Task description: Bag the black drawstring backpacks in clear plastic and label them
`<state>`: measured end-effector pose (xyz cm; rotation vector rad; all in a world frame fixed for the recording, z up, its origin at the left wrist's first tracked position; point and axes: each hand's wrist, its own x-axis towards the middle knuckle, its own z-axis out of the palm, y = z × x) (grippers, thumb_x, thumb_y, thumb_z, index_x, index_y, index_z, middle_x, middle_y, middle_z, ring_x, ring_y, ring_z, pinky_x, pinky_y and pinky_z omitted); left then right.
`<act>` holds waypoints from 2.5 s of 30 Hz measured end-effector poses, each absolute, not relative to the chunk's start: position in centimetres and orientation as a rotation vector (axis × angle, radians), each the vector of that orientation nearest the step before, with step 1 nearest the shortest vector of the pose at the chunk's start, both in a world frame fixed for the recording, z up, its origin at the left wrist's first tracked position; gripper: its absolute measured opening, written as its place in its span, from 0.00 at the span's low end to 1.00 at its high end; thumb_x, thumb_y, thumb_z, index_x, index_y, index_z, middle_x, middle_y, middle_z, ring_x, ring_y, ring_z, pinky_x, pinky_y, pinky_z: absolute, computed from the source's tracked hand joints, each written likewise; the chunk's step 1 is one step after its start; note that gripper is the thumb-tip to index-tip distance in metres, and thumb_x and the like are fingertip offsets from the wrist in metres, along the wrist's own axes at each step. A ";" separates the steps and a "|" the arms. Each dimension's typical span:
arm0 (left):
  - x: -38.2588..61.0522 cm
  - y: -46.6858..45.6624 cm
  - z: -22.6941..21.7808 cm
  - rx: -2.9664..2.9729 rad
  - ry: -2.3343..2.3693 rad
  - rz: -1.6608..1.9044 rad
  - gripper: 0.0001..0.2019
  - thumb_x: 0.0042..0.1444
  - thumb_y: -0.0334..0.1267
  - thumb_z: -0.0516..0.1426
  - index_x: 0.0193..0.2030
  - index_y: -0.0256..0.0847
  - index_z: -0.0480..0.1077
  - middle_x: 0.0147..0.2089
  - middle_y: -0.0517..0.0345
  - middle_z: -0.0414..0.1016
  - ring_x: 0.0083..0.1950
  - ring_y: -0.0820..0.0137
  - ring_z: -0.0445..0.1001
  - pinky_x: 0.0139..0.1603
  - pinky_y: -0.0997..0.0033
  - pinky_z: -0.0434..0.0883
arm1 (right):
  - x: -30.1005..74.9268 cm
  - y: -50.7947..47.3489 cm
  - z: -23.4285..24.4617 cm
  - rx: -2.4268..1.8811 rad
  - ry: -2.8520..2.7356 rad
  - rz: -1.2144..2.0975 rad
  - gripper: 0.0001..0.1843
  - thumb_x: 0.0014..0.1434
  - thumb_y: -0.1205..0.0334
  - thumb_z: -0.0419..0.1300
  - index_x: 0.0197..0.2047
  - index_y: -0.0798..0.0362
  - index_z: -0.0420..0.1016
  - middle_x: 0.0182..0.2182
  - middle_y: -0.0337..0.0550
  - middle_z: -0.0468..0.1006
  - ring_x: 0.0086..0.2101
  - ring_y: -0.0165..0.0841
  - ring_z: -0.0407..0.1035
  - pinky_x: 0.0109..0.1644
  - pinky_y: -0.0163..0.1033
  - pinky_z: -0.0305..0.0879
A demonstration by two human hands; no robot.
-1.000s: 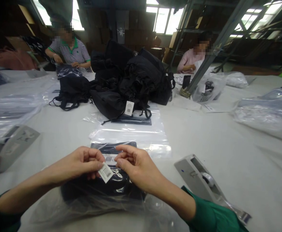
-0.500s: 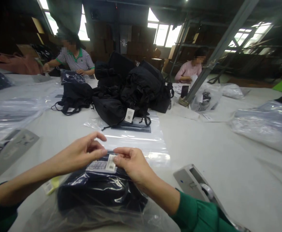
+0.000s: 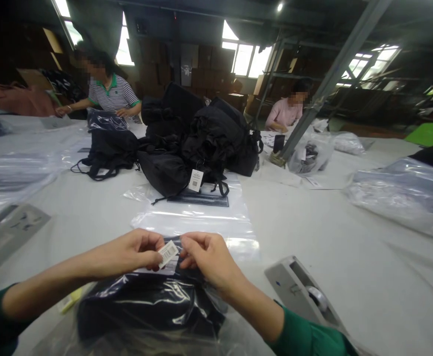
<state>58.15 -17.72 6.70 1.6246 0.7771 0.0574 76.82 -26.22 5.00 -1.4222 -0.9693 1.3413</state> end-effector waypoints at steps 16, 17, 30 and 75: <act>58.3 -14.9 6.5 1.856 0.627 -0.171 0.07 0.55 0.36 0.54 0.33 0.37 0.72 0.26 0.64 0.68 0.26 0.75 0.63 0.25 0.76 0.58 | 77.9 -23.2 5.6 -1.587 -1.483 1.491 0.14 0.51 0.53 0.67 0.28 0.58 0.80 0.19 0.35 0.68 0.22 0.25 0.56 0.24 0.33 0.48; 58.2 -14.7 6.2 1.896 0.666 -0.120 0.10 0.57 0.39 0.54 0.38 0.37 0.73 0.29 0.61 0.73 0.29 0.72 0.68 0.28 0.75 0.63 | 78.2 -23.2 5.6 -1.584 -1.461 1.478 0.14 0.51 0.53 0.67 0.28 0.58 0.79 0.19 0.35 0.68 0.22 0.25 0.56 0.24 0.33 0.48; 54.0 -22.8 1.3 2.574 0.576 -0.285 0.28 0.65 0.56 0.48 0.71 0.58 0.51 0.73 0.48 0.50 0.71 0.36 0.50 0.60 0.21 0.54 | 79.4 -24.4 3.3 -1.558 -0.911 1.453 0.18 0.47 0.49 0.69 0.22 0.56 0.75 0.19 0.38 0.72 0.21 0.25 0.61 0.27 0.33 0.55; 53.5 -18.6 0.7 2.315 0.576 -0.186 0.34 0.64 0.60 0.44 0.69 0.41 0.57 0.71 0.40 0.56 0.72 0.46 0.53 0.67 0.32 0.50 | 76.7 -20.3 -0.4 -2.322 -1.707 1.103 0.17 0.44 0.57 0.72 0.16 0.52 0.70 0.15 0.36 0.69 0.21 0.29 0.63 0.23 0.34 0.55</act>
